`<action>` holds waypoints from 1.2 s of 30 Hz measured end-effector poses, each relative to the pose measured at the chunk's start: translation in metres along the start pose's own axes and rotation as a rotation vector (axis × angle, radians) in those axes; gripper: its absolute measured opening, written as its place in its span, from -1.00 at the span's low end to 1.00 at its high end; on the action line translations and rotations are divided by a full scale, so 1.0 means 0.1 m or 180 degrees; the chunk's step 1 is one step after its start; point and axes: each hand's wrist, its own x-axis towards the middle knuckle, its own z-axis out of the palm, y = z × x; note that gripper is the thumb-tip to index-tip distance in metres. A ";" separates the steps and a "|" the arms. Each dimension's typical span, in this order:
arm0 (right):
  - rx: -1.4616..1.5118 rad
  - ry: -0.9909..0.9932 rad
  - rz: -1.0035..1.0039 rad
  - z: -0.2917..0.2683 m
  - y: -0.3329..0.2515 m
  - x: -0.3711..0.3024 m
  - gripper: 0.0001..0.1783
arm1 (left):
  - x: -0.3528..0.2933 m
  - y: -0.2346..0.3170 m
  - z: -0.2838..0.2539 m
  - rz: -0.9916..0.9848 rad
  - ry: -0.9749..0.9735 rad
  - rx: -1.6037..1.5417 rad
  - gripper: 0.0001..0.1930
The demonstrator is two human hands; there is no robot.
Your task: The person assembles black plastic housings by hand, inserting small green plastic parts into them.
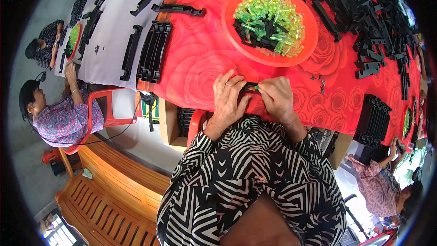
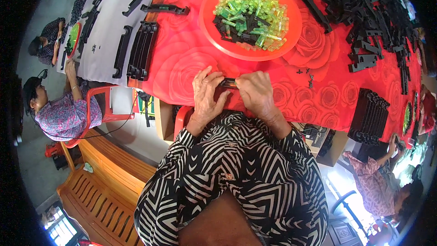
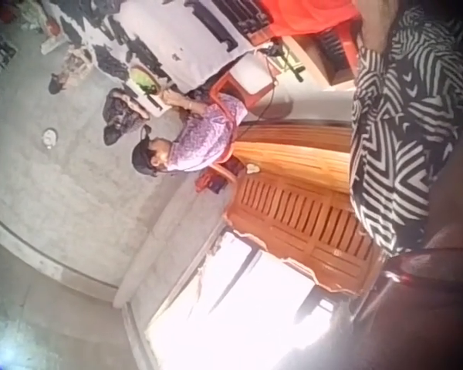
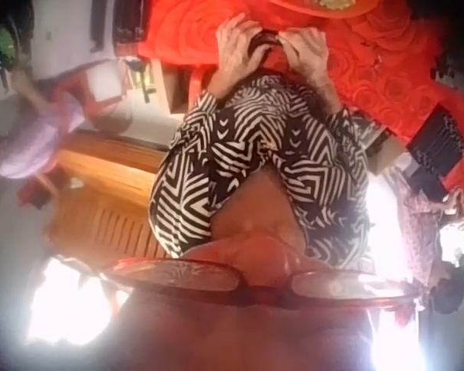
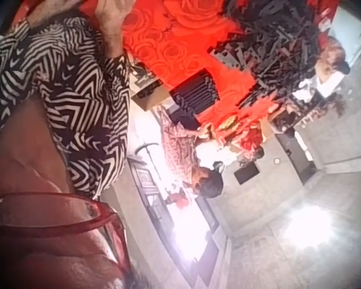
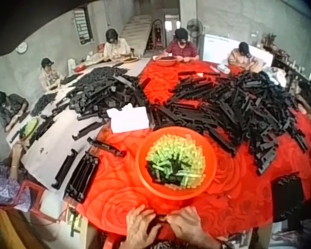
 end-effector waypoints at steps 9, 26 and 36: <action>0.0028 -0.0065 -0.0250 0.08 0.01 -0.04 -0.74 | 0.01 0.14 0.21 0.0032 0.0340 0.0316 -0.75; 0.0033 0.0037 -0.0494 0.15 0.06 -0.17 -0.70 | 0.09 0.10 0.32 -0.0142 0.0238 0.0148 -0.89; 0.0179 -0.0211 -0.0237 0.08 0.06 -0.05 -0.79 | 0.05 0.02 0.15 -0.0047 0.0049 -0.0392 -0.73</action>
